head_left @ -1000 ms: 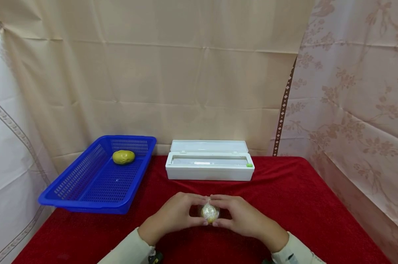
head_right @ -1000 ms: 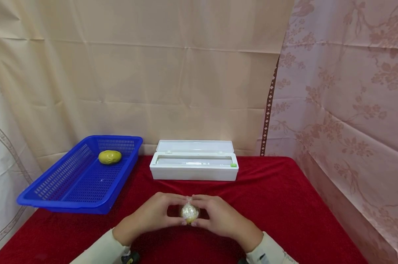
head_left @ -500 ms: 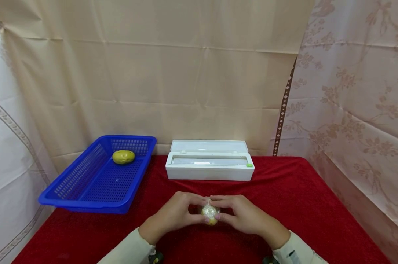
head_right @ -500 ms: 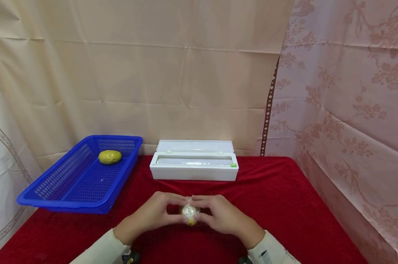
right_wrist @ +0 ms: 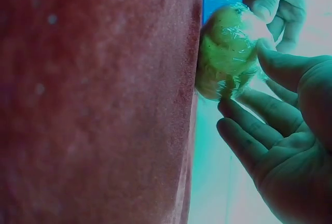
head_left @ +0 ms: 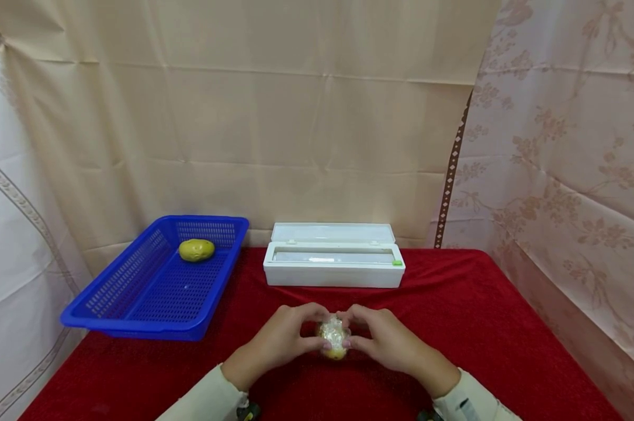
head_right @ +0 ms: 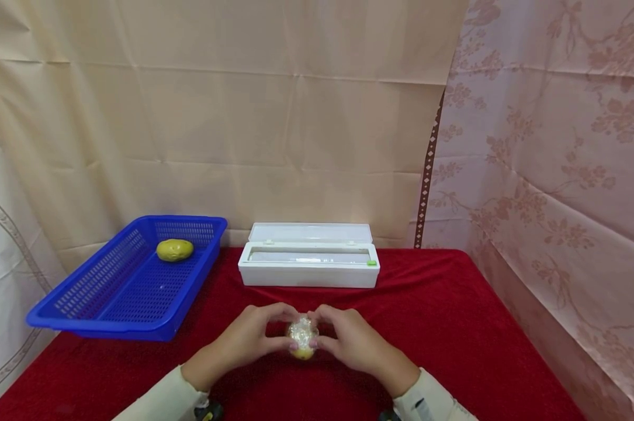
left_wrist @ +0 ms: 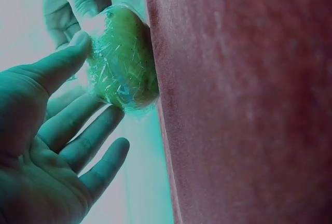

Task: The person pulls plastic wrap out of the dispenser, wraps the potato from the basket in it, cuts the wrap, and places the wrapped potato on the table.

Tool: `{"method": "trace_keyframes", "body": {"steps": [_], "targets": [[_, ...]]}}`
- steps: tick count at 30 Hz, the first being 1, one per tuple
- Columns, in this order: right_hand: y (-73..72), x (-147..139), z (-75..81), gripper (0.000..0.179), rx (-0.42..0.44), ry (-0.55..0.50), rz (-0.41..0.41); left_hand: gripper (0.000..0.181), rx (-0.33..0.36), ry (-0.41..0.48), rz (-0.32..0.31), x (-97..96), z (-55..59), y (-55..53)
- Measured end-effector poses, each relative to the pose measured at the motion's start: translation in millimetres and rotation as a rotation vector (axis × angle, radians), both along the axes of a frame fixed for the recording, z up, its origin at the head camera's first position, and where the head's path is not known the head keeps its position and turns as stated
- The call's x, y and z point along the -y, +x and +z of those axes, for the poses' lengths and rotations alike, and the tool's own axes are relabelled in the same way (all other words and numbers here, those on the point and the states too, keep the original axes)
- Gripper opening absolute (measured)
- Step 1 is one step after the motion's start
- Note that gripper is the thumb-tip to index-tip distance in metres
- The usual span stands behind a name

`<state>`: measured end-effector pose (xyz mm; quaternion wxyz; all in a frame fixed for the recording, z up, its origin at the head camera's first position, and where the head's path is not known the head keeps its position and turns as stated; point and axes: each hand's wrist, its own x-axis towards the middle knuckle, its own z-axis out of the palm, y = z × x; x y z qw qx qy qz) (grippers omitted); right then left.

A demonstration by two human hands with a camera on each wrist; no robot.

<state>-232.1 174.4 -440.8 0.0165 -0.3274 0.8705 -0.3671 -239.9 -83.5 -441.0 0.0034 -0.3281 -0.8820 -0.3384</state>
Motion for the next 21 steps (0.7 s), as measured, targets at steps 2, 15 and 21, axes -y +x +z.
{"method": "trace_keyframes", "body": {"steps": [2,15,21], "targets": [[0.2,0.3,0.6,0.019,-0.003,0.005,-0.008,0.030,-0.003,0.010,-0.003,-0.3,0.1,0.6],[-2.4,-3.7,-0.4,0.026,-0.022,0.064,0.018,0.036,-0.044,-0.030,-0.054,1.9,1.6,-1.0],[-4.8,-4.2,-3.2,0.043,-0.013,0.061,0.054,0.038,-0.064,-0.040,-0.056,1.9,-1.1,-1.5]]}}
